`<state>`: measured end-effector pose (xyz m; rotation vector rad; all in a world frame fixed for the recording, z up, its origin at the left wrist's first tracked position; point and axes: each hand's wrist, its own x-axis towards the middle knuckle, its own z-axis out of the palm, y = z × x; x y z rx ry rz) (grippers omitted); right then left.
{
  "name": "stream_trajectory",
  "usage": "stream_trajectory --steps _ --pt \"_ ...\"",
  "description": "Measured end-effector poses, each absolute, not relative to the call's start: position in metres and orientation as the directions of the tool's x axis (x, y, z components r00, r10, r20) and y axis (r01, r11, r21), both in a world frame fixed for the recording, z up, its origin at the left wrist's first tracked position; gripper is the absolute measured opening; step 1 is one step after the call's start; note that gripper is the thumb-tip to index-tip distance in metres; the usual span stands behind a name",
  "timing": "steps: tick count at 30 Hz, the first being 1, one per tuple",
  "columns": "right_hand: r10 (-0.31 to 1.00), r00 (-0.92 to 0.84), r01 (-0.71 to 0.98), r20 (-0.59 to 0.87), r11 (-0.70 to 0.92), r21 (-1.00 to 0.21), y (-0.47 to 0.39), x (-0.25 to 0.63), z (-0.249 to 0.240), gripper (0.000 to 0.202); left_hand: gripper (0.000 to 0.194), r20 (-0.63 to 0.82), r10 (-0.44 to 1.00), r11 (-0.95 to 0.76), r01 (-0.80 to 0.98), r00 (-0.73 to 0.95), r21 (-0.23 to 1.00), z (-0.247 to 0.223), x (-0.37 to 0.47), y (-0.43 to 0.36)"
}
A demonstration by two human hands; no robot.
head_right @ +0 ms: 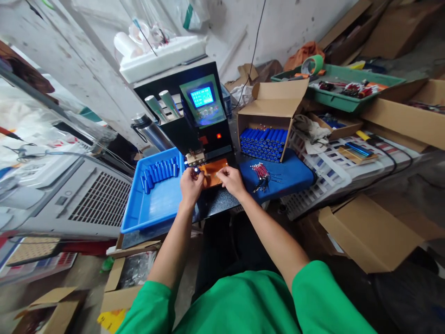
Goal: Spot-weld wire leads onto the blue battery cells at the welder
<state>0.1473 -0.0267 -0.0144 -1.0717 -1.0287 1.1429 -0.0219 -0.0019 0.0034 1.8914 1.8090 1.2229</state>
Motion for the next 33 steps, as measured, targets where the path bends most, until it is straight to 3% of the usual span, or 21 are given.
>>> stream_trajectory --steps 5,16,28,33 --pt "0.982 0.166 -0.183 0.092 0.122 -0.975 -0.014 0.140 -0.012 0.028 0.017 0.376 0.926 -0.304 0.528 -0.033 0.793 -0.004 -0.016 0.000" --pt "0.989 0.134 -0.299 0.057 0.095 -0.950 0.022 0.112 -0.011 0.021 0.016 0.346 0.938 -0.314 0.440 0.006 0.841 -0.008 -0.016 0.002" --pt "0.972 0.171 -0.083 0.161 0.177 -0.981 0.023 0.105 -0.017 0.026 0.023 0.350 0.937 -0.313 0.450 0.002 0.836 -0.017 -0.018 0.002" --pt "0.966 0.187 -0.072 0.179 0.195 -0.978 0.020 0.105 -0.013 0.024 0.024 0.342 0.940 -0.303 0.445 -0.008 0.843 -0.020 -0.019 0.003"
